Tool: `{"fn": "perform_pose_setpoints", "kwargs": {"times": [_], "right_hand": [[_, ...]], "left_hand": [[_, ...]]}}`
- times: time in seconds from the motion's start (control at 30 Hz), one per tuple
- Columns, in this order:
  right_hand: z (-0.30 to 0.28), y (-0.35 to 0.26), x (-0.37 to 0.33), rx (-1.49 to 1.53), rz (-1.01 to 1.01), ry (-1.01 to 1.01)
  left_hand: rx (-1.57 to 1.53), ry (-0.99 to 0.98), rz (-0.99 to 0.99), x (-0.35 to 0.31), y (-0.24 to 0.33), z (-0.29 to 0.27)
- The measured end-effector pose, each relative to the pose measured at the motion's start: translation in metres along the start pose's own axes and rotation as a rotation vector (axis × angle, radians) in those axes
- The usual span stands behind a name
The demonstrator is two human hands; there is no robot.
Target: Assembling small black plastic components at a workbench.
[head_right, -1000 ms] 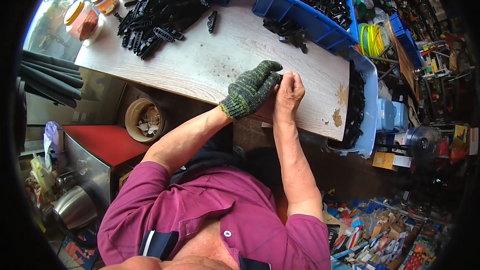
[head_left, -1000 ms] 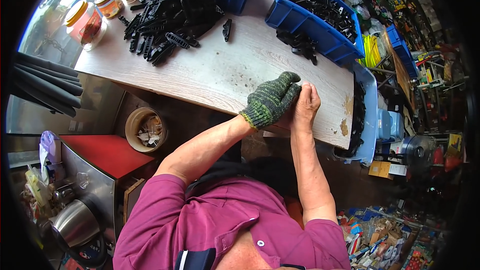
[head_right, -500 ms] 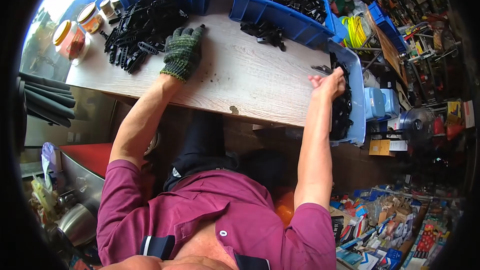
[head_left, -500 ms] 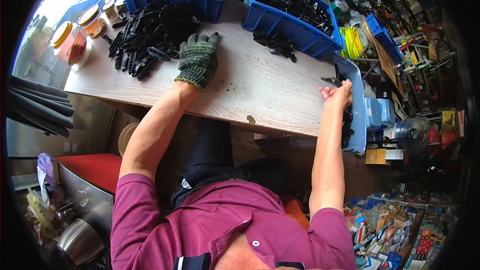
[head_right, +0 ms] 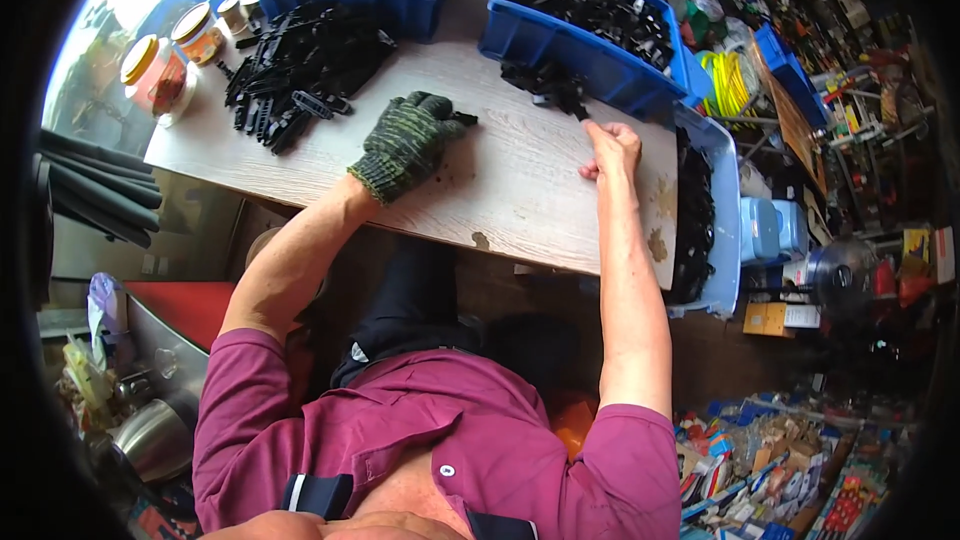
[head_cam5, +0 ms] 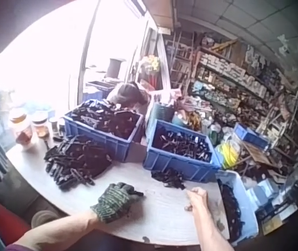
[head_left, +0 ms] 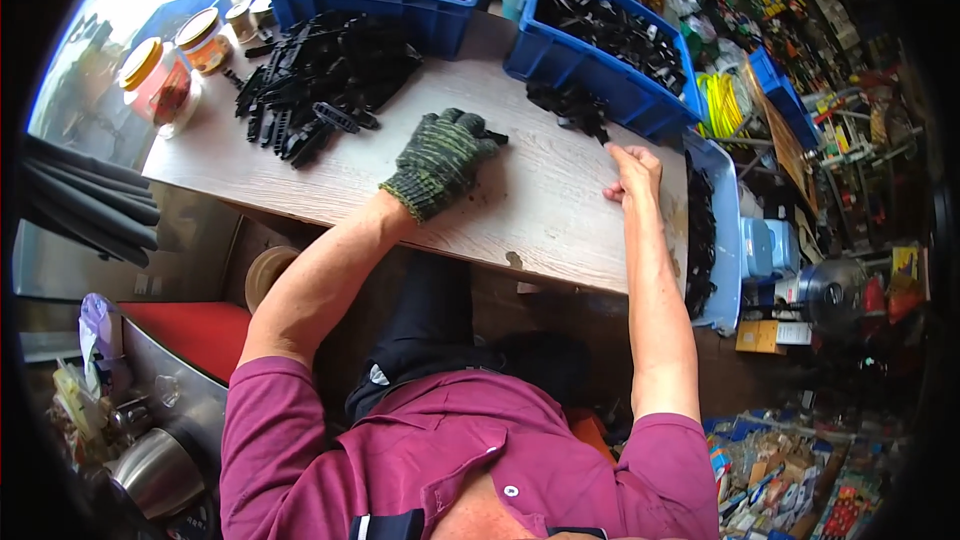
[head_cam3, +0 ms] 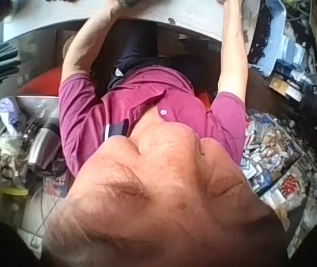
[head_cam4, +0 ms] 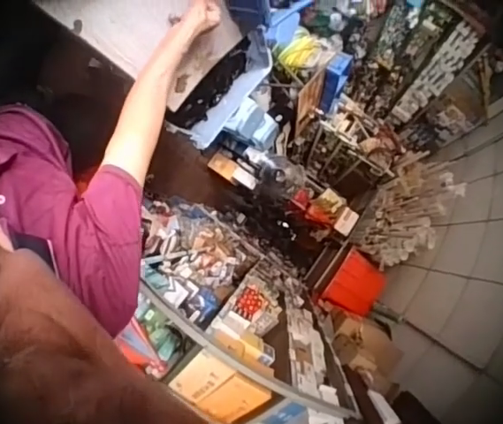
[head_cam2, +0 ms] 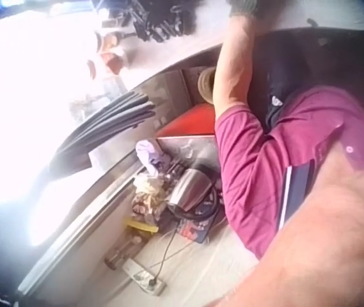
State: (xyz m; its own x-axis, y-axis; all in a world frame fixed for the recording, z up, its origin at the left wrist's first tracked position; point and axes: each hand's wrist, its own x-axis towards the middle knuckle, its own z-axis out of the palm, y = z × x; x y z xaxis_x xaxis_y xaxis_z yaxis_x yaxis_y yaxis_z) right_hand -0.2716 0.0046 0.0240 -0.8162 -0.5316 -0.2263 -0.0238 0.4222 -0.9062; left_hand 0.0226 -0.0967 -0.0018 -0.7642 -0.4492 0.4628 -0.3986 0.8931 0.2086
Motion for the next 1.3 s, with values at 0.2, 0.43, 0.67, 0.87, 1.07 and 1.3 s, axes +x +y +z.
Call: {"fn": "perform_pose_setpoints", "kwargs": {"times": [0.2,0.43,0.67,0.87,1.07,1.3], "right_hand": [[0.013,-0.007,-0.002,-0.347,-0.143,0.057],[0.014,-0.005,0.002,-0.469,-0.230,0.127],[0.020,-0.018,-0.001,-0.422,-0.140,0.099],[0.025,-0.018,0.000,-0.458,-0.145,0.097],[0.022,-0.010,0.006,-0.467,-0.165,0.096],[0.010,0.001,-0.011,-0.102,-0.103,-0.149]], "left_hand": [[-0.063,0.052,-0.112,0.004,0.005,-0.003],[0.043,0.062,-0.215,0.013,0.003,-0.001],[0.073,0.082,-0.343,0.014,-0.004,0.002],[0.010,0.056,-0.177,0.009,0.007,-0.004],[-0.028,0.106,-0.168,0.010,0.003,0.001],[-0.173,0.325,-0.136,0.007,0.003,-0.011]]}}
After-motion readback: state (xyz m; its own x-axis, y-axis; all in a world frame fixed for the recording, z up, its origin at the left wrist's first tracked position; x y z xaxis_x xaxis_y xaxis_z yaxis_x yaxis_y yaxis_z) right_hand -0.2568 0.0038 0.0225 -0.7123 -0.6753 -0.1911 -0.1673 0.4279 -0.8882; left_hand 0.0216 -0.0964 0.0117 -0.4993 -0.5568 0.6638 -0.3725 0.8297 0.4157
